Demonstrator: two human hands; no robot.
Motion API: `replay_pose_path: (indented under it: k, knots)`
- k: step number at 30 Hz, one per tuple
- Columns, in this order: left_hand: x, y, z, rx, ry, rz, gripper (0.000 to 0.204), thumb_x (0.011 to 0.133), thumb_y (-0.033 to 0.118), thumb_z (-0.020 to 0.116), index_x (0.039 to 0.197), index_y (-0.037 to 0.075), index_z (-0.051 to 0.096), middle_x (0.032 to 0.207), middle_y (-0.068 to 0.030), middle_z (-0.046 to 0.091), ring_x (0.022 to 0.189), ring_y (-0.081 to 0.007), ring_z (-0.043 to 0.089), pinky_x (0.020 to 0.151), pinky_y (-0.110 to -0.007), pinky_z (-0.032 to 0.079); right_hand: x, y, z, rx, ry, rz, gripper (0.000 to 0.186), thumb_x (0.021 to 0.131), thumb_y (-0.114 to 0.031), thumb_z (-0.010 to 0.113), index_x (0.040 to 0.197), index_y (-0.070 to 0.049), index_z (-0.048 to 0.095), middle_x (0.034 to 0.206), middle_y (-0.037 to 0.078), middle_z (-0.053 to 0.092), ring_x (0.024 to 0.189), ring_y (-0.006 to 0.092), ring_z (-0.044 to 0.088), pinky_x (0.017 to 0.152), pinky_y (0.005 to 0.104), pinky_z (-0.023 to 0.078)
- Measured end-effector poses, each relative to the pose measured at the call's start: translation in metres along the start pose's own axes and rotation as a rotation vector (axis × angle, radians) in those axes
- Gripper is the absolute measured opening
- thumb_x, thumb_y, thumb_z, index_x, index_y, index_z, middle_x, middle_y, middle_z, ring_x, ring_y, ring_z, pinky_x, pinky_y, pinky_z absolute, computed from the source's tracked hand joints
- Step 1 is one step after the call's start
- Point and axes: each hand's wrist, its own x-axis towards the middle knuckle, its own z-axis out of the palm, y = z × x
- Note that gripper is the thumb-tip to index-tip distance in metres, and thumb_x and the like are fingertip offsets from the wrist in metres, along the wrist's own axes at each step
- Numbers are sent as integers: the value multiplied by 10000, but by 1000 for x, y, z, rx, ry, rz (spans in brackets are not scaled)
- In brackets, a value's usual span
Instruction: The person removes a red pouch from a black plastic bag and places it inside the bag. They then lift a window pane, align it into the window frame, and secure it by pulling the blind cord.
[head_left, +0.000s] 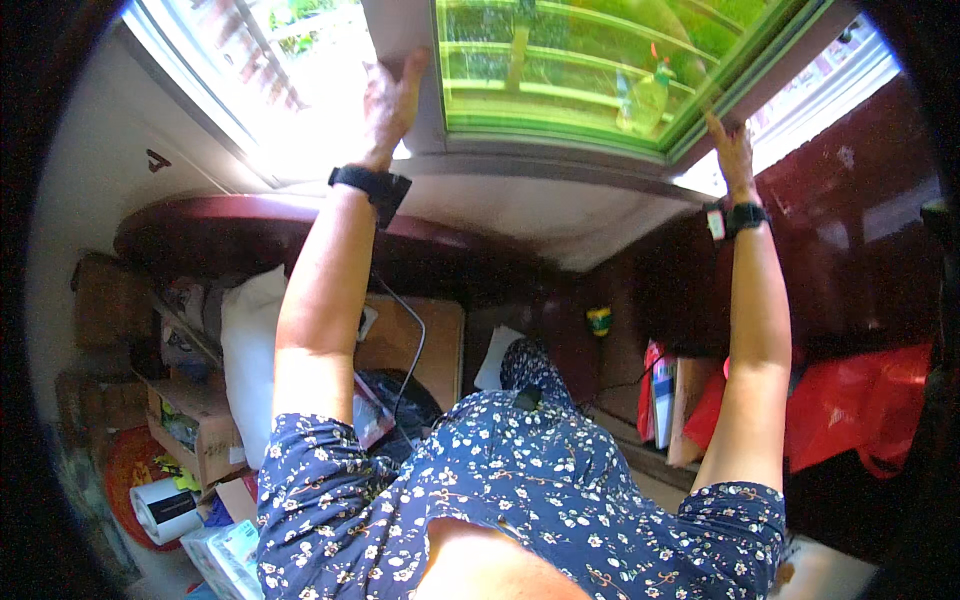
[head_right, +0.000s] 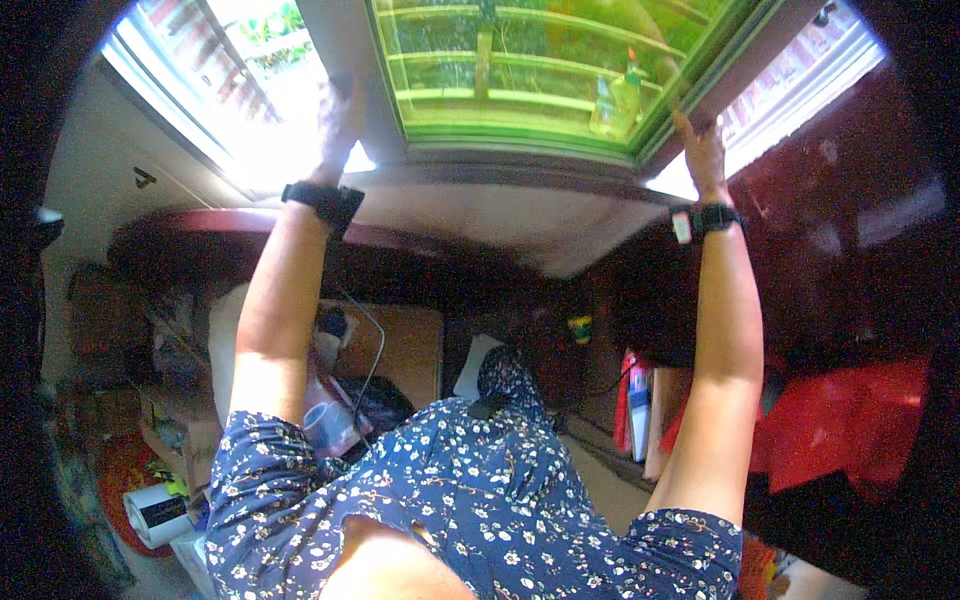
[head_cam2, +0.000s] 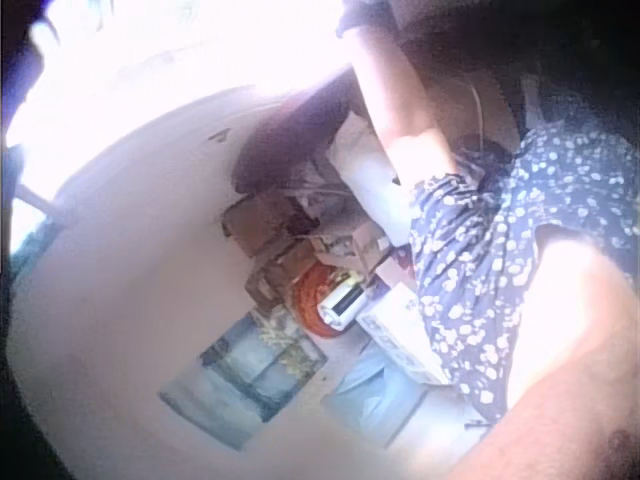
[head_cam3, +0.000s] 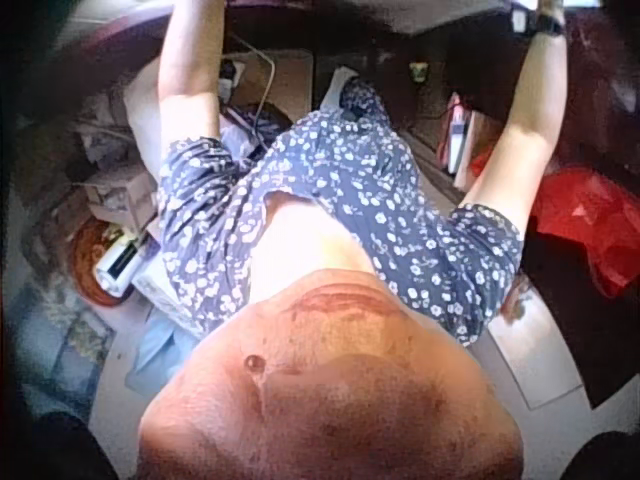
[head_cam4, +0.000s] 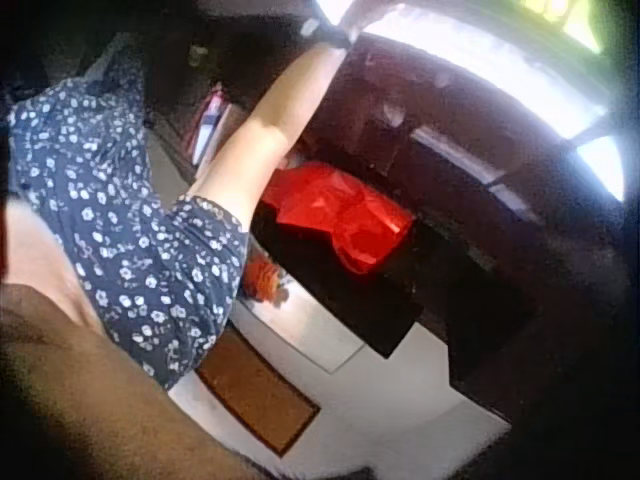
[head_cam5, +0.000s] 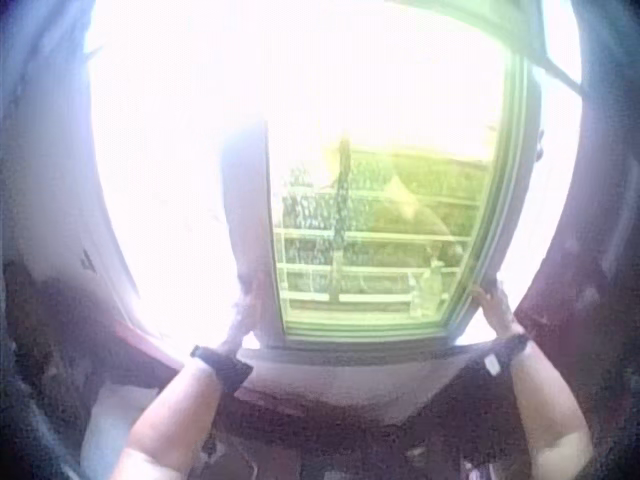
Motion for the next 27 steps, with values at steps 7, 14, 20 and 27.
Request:
replay_pose_path:
  k: [7, 14, 20, 27]
  knots:
    - [-53, 18, -51, -91, -26, -16, 855, 894, 691, 500, 1231, -94, 548, 1097, -297, 628, 1064, -407, 581, 970, -461, 431, -69, -49, -43, -5, 65, 6, 684, 905, -419, 685, 1328, 63, 448, 1267, 233, 583, 1172, 330, 554, 1007, 422, 432]
    - [-87, -1, -103, -246, 278, 69, 563, 962, 373, 602, 1302, -50, 452, 1204, -207, 531, 1095, -300, 485, 996, -433, 370, -127, -91, -39, -87, 34, 76, 703, 884, -473, 691, 1269, 77, 484, 1150, 197, 618, 1002, 276, 580, 886, 385, 475]
    - [-110, -18, -120, -231, 412, 80, 802, 811, 503, 762, 1222, -87, 407, 1137, -242, 458, 1072, -339, 460, 970, -465, 379, -164, -90, -23, 469, 131, -31, 705, 937, -543, 584, 1292, 52, 458, 1047, 84, 603, 895, 210, 540, 828, 351, 467]
    - [-119, -30, -129, -327, 440, 101, 764, 797, 460, 788, 1211, -78, 438, 1133, -228, 463, 1055, -347, 460, 955, -466, 377, -185, -105, -23, 527, 347, 198, 834, 991, -651, 296, 1354, 89, 422, 1221, 170, 528, 1123, 258, 482, 1033, 363, 344]
